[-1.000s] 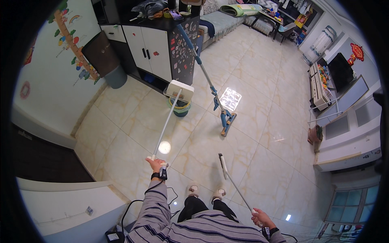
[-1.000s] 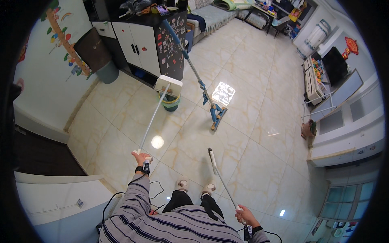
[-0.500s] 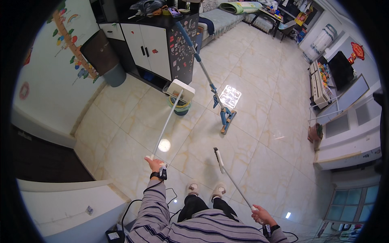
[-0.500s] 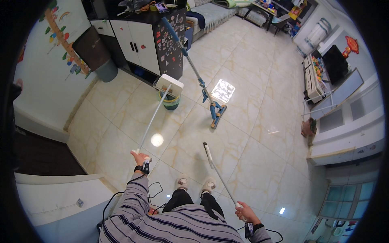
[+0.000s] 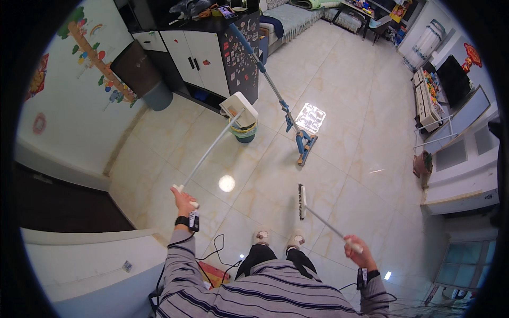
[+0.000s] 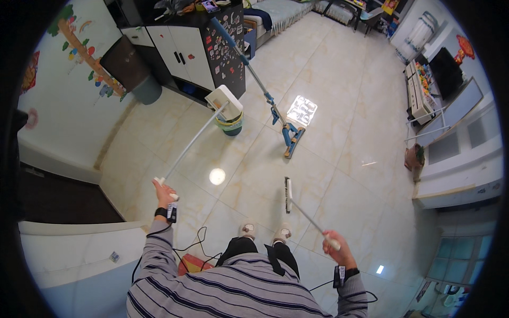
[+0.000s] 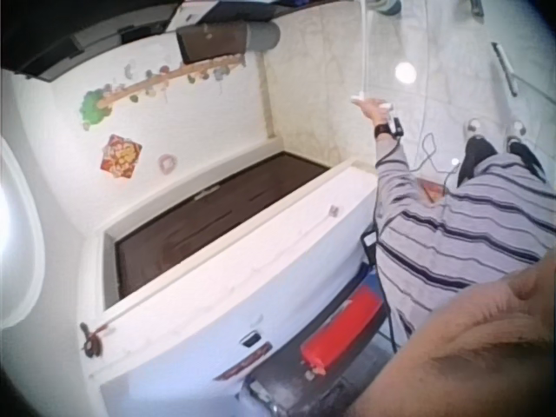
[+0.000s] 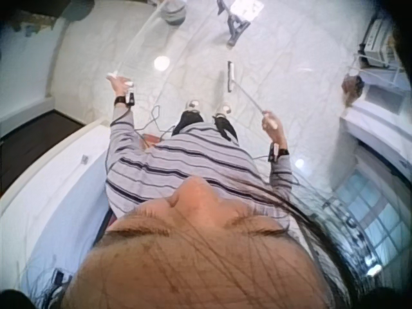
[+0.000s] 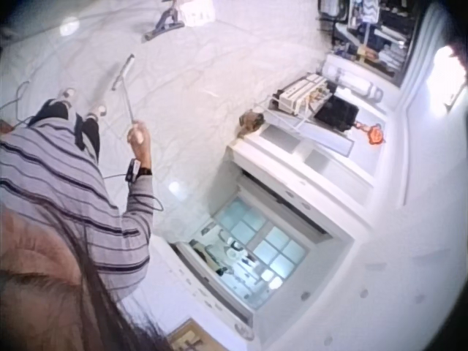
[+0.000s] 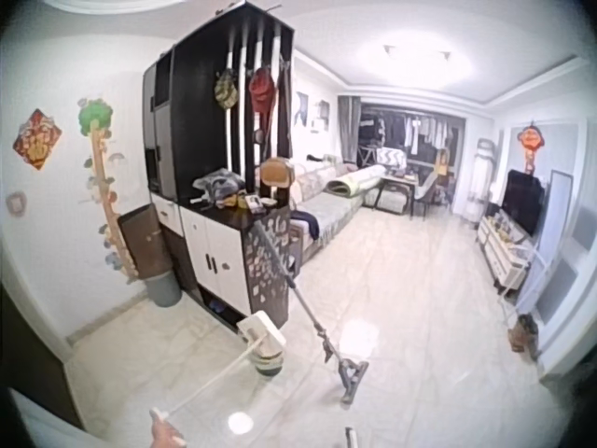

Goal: The person wipes the frame of a whiteboard with a tissue while kneeling, then stands and moves the whiteboard. They sweep the tiled floor with a broom and dustpan, then mop the floor with a flat mop, rinsing the mop head in a basin in the bathroom.

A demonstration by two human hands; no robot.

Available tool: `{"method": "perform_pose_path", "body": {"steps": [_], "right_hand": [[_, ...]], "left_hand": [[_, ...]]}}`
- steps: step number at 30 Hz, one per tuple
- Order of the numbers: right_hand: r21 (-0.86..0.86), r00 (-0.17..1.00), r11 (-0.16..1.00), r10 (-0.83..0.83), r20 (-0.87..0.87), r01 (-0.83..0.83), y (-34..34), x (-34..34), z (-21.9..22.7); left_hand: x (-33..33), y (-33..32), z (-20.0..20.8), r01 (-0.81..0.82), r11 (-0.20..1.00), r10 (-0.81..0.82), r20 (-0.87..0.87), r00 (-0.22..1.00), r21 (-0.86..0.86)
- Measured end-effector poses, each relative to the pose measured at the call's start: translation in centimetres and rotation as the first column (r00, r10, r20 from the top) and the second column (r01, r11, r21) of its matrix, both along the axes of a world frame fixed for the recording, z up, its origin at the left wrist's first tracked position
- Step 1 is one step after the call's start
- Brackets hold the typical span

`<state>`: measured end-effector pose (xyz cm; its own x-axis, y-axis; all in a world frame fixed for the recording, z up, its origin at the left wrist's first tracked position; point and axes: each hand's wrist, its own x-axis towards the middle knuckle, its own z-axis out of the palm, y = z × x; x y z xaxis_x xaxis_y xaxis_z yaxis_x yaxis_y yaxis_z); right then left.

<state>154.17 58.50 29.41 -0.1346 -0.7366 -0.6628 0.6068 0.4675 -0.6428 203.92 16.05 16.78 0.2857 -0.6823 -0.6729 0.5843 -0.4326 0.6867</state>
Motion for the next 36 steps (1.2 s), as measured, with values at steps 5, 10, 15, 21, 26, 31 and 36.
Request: {"method": "perform_pose_path", "body": {"steps": [5,10,15,21,26,31,36], "right_hand": [[-0.361,0.984,0.915,-0.157,0.089,0.179,-6.9,-1.2,3.8],[-0.293,0.779,0.953,-0.125,-0.614,-0.078,-11.0,-3.6,7.9],[-0.416,0.420,0.901,-0.332,-0.845,-0.126,-12.0,-4.8,7.8],[-0.768,0.722,0.638,-0.504,-0.474,-0.059,-12.1,-3.9,6.5],[-0.810,0.645,0.585,-0.635,-0.425,0.042,-11.8,-2.8,8.6],[-0.717,0.534,0.681,-0.665,-0.523,0.146,-10.8,-1.5,12.2],[-0.706,0.495,0.693,-0.669,-0.555,0.146,-8.9,-0.8,14.2]], "left_hand": [[3.9,-0.8,10.7,0.285,0.946,-0.219,0.345,0.913,-0.152],[2.2,0.1,20.4,0.518,0.854,-0.379,0.620,0.687,-0.053],[-4.9,2.1,24.7,0.759,0.629,-0.500,0.835,0.228,0.169],[-16.7,3.4,24.4,0.957,0.059,-0.287,0.923,-0.255,0.283],[-29.1,7.5,23.5,0.856,-0.337,-0.162,0.871,-0.464,0.393],[-38.4,14.2,23.8,0.645,-0.507,0.040,0.763,-0.646,0.572],[-42.6,19.3,22.7,0.548,-0.643,0.124,0.778,-0.616,0.535]]}}
